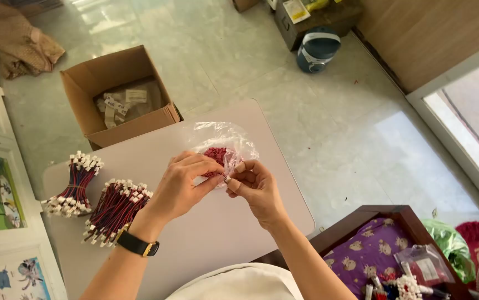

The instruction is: The person manually attaches red connector housings to the terminal ends of small wire bundles.

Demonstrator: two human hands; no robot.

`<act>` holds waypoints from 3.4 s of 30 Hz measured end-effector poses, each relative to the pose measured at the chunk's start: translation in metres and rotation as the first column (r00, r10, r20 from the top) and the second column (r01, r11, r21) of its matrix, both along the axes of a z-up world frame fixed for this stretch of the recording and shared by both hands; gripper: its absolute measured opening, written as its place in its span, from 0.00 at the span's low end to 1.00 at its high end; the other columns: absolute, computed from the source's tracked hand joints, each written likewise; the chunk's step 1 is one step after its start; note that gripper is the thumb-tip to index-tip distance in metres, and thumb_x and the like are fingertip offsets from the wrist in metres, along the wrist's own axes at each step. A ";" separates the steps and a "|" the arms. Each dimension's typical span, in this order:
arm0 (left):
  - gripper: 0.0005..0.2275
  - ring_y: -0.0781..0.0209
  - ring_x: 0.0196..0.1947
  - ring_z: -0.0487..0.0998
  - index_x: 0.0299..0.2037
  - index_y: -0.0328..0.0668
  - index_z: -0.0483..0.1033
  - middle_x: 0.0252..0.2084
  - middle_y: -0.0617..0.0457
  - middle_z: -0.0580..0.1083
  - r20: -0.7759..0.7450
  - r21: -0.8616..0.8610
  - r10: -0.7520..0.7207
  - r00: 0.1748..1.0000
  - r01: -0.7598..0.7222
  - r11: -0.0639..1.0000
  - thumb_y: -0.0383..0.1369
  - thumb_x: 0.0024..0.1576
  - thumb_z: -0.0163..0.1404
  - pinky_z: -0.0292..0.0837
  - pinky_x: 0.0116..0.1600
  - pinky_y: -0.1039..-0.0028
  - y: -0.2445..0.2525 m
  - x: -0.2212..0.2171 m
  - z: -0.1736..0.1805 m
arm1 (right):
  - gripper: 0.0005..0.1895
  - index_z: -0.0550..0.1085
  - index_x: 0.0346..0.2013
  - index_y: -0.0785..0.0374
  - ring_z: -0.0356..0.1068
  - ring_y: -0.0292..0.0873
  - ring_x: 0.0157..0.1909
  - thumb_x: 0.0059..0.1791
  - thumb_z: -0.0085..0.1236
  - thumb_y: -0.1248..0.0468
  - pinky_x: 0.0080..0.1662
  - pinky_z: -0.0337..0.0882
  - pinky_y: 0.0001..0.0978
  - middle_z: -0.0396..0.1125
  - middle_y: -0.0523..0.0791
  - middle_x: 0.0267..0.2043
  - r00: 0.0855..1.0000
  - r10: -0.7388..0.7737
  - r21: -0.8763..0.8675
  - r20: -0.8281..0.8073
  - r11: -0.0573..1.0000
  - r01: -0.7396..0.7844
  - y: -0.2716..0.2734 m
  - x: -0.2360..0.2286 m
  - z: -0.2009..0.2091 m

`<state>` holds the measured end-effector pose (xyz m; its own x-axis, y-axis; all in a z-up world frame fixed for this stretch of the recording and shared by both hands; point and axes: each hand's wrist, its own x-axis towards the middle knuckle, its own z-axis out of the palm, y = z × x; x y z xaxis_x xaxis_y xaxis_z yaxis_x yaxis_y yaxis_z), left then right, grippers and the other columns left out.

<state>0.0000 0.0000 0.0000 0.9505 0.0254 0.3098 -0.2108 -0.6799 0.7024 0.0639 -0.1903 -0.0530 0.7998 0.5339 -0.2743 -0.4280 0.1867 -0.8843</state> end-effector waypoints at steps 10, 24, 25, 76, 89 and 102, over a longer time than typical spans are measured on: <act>0.06 0.62 0.37 0.82 0.40 0.43 0.83 0.36 0.54 0.81 -0.153 -0.239 -0.005 0.988 -0.032 0.970 0.32 0.55 0.60 0.77 0.44 0.71 0.004 -0.010 0.012 | 0.13 0.75 0.44 0.63 0.73 0.37 0.37 0.47 0.64 0.64 0.42 0.75 0.31 0.75 0.45 0.38 0.985 0.130 -0.002 -0.115 0.991 -0.131 0.002 0.008 0.013; 0.05 0.67 0.32 0.82 0.38 0.40 0.83 0.34 0.53 0.81 -0.039 -0.313 0.154 0.987 -0.158 0.937 0.26 0.52 0.62 0.78 0.38 0.76 -0.013 -0.026 -0.018 | 0.09 0.76 0.33 0.62 0.59 0.31 0.28 0.52 0.61 0.60 0.30 0.61 0.26 0.65 0.38 0.26 0.946 0.148 0.024 -0.288 0.989 -0.148 0.018 -0.002 -0.012; 0.05 0.67 0.32 0.82 0.38 0.40 0.83 0.34 0.53 0.81 -0.038 -0.312 0.163 0.986 -0.166 0.935 0.26 0.52 0.62 0.78 0.38 0.76 -0.014 -0.028 -0.019 | 0.09 0.76 0.33 0.62 0.59 0.31 0.28 0.52 0.61 0.60 0.30 0.61 0.26 0.65 0.38 0.26 0.945 0.157 0.025 -0.288 0.987 -0.156 0.020 -0.004 -0.012; 0.07 0.43 0.50 0.75 0.43 0.41 0.73 0.46 0.44 0.75 -0.174 0.334 -0.173 0.969 0.223 0.916 0.34 0.64 0.45 0.72 0.53 0.55 -0.086 0.014 -0.189 | 0.10 0.69 0.42 0.66 0.66 0.39 0.30 0.65 0.48 0.63 0.62 0.71 0.53 0.64 0.43 0.28 0.143 -0.921 0.224 -0.363 0.063 0.973 -0.450 -0.314 -0.021; 0.04 0.43 0.38 0.82 0.35 0.40 0.80 0.34 0.43 0.80 -0.504 -0.267 -0.725 0.470 0.713 0.648 0.27 0.53 0.54 0.75 0.45 0.62 -0.334 -0.076 -0.199 | 0.12 0.67 0.51 0.73 0.68 0.53 0.58 0.55 0.44 0.69 0.65 0.67 0.57 0.65 0.53 0.53 -0.592 -0.679 -0.233 -0.434 -0.551 0.802 -0.585 -0.472 -0.288; 0.17 0.49 0.58 0.76 0.54 0.47 0.78 0.53 0.46 0.76 -0.755 -0.351 -0.656 -0.018 0.855 0.381 0.37 0.55 0.57 0.67 0.64 0.63 -0.524 -0.042 -0.369 | 0.17 0.77 0.45 0.64 0.69 0.53 0.49 0.41 0.58 0.66 0.52 0.66 0.44 0.69 0.54 0.44 0.408 -0.435 -0.587 0.803 -0.697 0.412 -0.584 -0.322 -0.244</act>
